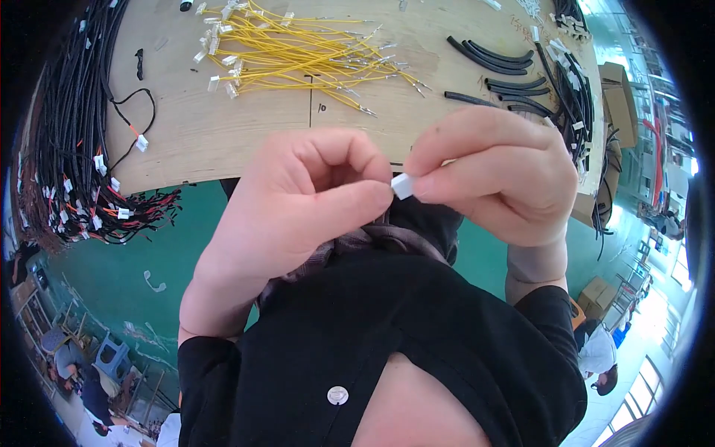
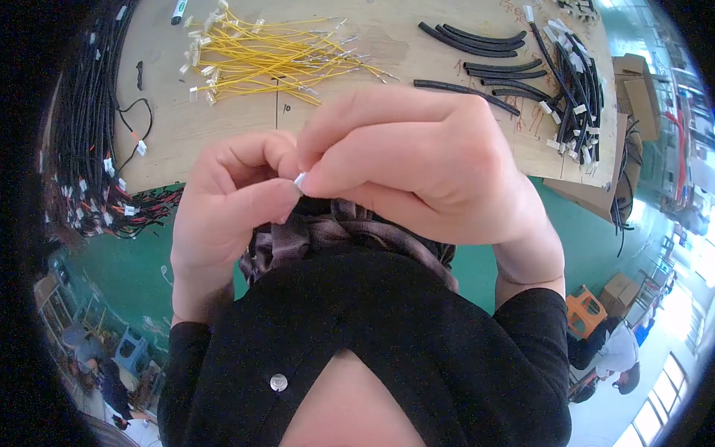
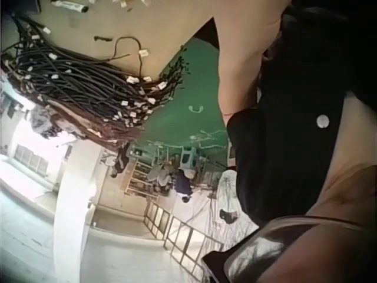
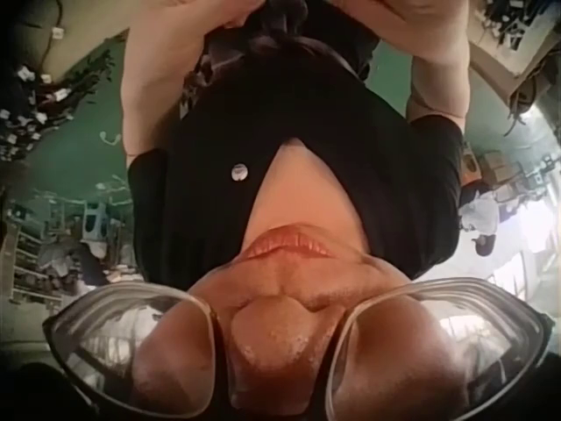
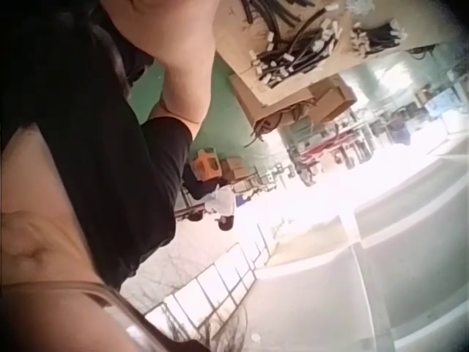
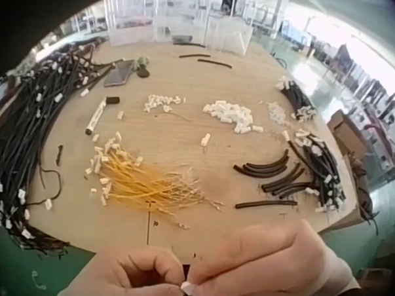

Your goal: The person assembles electronic cable harnesses by hand, inserting thin wires into connectors and threading them through protective sleeves.

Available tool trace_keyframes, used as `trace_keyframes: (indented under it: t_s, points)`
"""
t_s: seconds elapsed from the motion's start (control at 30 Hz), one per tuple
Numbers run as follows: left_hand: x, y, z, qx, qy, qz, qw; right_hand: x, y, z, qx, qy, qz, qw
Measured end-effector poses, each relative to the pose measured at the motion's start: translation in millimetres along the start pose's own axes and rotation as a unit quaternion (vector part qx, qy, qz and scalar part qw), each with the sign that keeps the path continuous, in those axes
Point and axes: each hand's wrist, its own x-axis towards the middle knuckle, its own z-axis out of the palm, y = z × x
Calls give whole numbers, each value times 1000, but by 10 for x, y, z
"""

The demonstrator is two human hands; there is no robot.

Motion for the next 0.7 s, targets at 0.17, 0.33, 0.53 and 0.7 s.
trace_keyframes:
  t_s: [0.17,0.33,0.53,0.7]
  points:
    - [28,-58,20,-6,-17,63,998,-58,0,106,-19,78,38,996]
    - [-25,-97,138,-70,-9,134,989,-152,46,251,210,193,104,953]
    - [-47,-83,118,-62,-13,76,995,-126,-60,330,292,248,147,912]
    - [-42,-80,128,24,39,66,997,-192,-26,336,199,231,171,937]
